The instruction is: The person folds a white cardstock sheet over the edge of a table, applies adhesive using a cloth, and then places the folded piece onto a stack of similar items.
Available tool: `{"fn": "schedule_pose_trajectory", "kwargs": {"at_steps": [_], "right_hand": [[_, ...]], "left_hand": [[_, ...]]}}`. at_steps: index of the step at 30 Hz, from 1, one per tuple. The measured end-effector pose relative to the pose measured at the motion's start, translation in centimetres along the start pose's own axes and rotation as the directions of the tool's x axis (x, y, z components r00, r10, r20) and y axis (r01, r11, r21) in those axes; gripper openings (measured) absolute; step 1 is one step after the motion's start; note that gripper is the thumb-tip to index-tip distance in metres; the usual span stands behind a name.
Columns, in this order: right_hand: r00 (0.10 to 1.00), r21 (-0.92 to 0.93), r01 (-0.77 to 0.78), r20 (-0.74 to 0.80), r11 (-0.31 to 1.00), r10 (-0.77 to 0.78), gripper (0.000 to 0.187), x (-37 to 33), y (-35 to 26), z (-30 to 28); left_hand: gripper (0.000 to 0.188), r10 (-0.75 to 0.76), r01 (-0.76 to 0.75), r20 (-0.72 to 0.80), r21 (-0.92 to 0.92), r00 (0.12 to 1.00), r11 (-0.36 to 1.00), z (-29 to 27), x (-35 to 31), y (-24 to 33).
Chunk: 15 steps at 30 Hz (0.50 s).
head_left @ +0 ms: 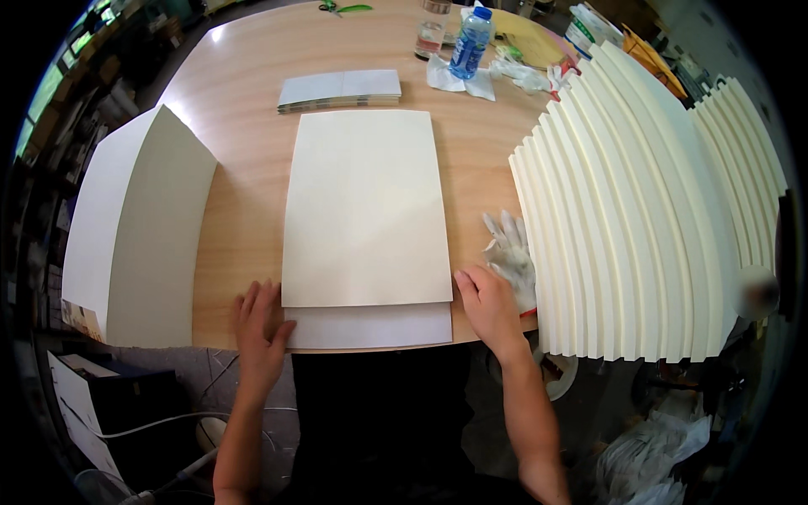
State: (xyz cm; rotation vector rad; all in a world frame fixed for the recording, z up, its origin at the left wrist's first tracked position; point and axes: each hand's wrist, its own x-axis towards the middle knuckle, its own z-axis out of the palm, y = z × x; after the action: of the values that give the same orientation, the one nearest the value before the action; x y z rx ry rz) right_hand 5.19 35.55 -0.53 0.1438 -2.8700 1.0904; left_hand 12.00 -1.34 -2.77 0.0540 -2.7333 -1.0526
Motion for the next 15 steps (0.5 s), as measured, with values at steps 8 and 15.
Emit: {"fn": "schedule_pose_trajectory", "kwargs": {"at_steps": [8, 15], "right_hand": [[0.988, -0.346, 0.059, -0.117, 0.936, -0.106, 0.024, -2.7, -1.5, 2.1], [0.986, 0.188, -0.088, -0.123, 0.978, 0.112, 0.022, -3.5, 1.5, 1.1]], "left_hand": [[0.056, 0.100, -0.103, 0.050, 0.058, 0.994, 0.993, -0.1, 0.1, -0.9], [0.041, 0.336, -0.340, 0.060, 0.086, 0.940, 0.936, -1.0, 1.1, 3.6]]}}
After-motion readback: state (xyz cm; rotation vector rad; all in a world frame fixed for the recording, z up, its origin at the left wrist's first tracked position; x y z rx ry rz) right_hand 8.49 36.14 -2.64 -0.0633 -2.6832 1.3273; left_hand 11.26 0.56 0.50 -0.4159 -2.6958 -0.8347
